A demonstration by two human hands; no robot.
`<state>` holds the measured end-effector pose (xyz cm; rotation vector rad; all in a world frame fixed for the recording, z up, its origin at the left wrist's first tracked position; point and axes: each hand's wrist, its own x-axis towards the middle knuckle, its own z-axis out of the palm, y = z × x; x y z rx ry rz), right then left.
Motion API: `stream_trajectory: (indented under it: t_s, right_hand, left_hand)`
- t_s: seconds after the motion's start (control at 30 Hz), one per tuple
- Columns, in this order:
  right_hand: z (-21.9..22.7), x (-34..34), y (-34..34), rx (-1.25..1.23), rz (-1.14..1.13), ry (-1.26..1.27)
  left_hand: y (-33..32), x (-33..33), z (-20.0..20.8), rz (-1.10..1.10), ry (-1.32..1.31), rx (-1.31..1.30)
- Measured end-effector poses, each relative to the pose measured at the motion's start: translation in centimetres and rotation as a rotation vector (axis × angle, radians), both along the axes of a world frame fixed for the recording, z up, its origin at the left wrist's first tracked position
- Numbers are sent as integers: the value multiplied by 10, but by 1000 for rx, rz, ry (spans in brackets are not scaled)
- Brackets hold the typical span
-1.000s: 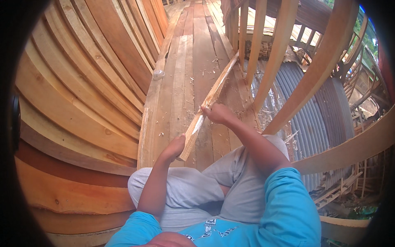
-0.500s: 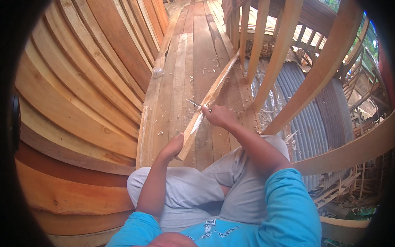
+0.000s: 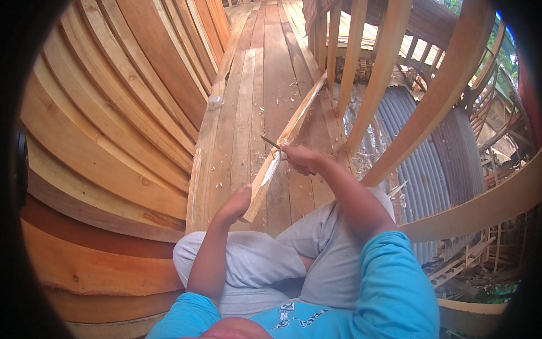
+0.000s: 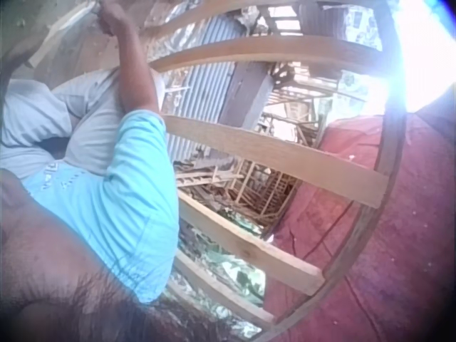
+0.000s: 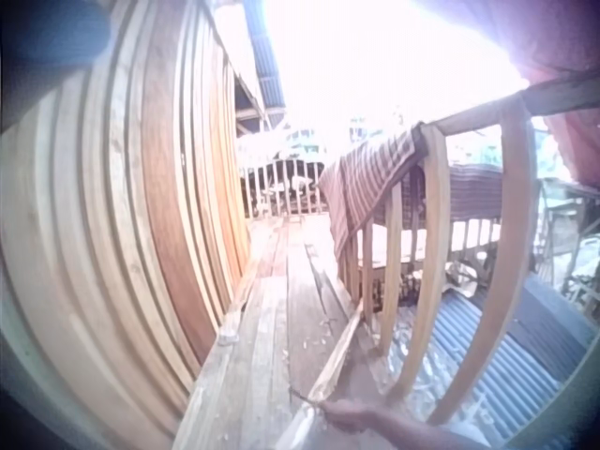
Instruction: The person sits cross-legged on a wooden floor and uses a knife to shave and shape a rectangular wooden plank. They repeatedly scrape the surface, removing thin wood shavings and gradually refining the plank's edges.
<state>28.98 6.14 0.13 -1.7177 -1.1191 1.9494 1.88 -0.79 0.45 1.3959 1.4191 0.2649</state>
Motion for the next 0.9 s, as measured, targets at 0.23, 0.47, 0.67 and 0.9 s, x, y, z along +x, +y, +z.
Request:
stream_trajectory:
  t_s: [0.23, 0.47, 0.67, 0.9]
  right_hand:
    - [-4, -31, -26, 800, 81, -882]
    - [-14, -22, -6, 326, -111, -383]
    - [1, -9, -4, -128, -150, 282]
    - [13, -4, -6, 74, -59, -152]
  left_hand:
    - [2, -10, -4, 23, 41, -12]
    - [4, -4, 6, -10, 48, -72]
    - [5, -8, -7, -7, -35, -12]
    - [1, -2, 7, 3, -10, 0]
